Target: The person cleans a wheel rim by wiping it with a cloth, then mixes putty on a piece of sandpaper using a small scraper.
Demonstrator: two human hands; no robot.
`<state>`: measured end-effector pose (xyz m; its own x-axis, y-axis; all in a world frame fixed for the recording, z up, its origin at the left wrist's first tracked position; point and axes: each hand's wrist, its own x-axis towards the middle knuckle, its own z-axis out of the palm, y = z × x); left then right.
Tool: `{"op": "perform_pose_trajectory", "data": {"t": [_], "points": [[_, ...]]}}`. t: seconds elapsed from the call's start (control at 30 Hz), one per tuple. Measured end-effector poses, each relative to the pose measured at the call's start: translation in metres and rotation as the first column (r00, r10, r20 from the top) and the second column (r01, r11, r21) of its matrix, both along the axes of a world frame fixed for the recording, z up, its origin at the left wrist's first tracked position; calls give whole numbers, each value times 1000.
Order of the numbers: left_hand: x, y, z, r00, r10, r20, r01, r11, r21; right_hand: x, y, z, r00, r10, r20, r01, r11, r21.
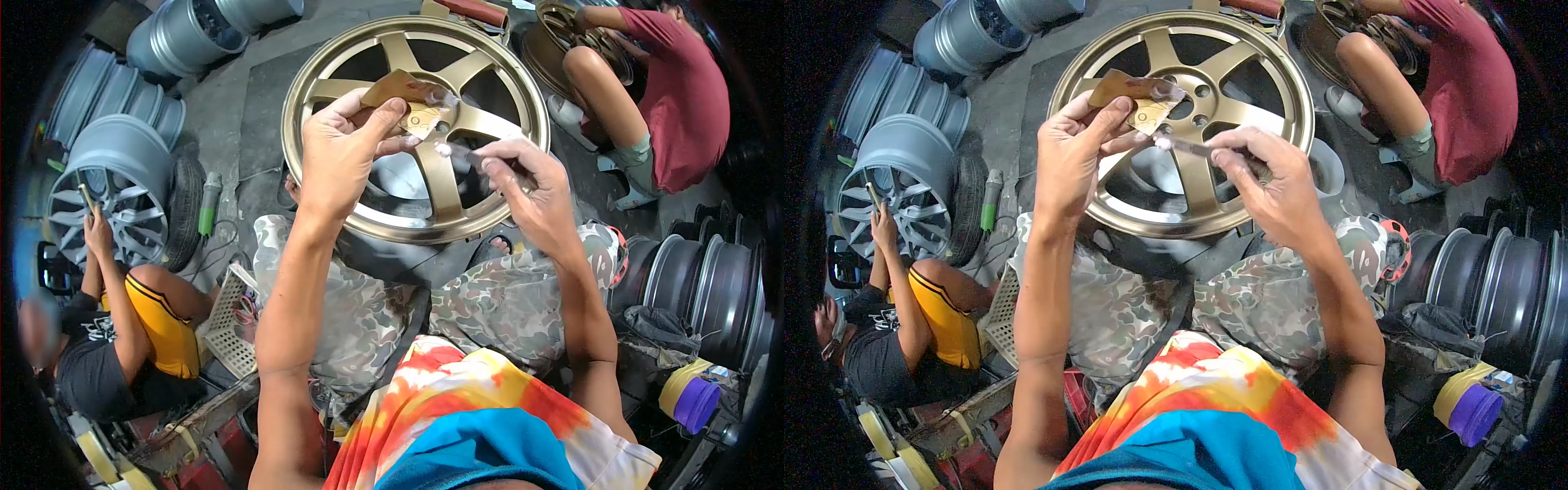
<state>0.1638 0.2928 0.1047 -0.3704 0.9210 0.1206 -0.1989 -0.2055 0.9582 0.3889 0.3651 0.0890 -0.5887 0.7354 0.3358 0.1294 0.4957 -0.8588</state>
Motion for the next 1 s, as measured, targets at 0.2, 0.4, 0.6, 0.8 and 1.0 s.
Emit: {"op": "perform_pose_trajectory", "data": {"t": [0.2, 0.4, 0.6, 0.8, 1.0], "points": [[13, 3, -2, 906, -100, 411, 133, 990, -54, -13, 1, -3, 977, -60, -205, 86, 989, 119], [17, 7, -6, 841, -94, 533, 135, 990, -37, -20, -1, -13, 947, -79, -310, 96, 995, 39], [10, 7, -8, 900, -42, 433, 44, 999, 5, -9, 1, -8, 984, -116, -133, 140, 972, 188], [14, 4, -6, 993, 89, 75, -94, 994, 61, -8, 0, 3, 980, -184, -81, 200, 914, 354], [12, 5, -10, 983, 156, -101, -145, 984, 108, -9, 1, 3, 983, -183, -31, 180, 894, 411]]}}
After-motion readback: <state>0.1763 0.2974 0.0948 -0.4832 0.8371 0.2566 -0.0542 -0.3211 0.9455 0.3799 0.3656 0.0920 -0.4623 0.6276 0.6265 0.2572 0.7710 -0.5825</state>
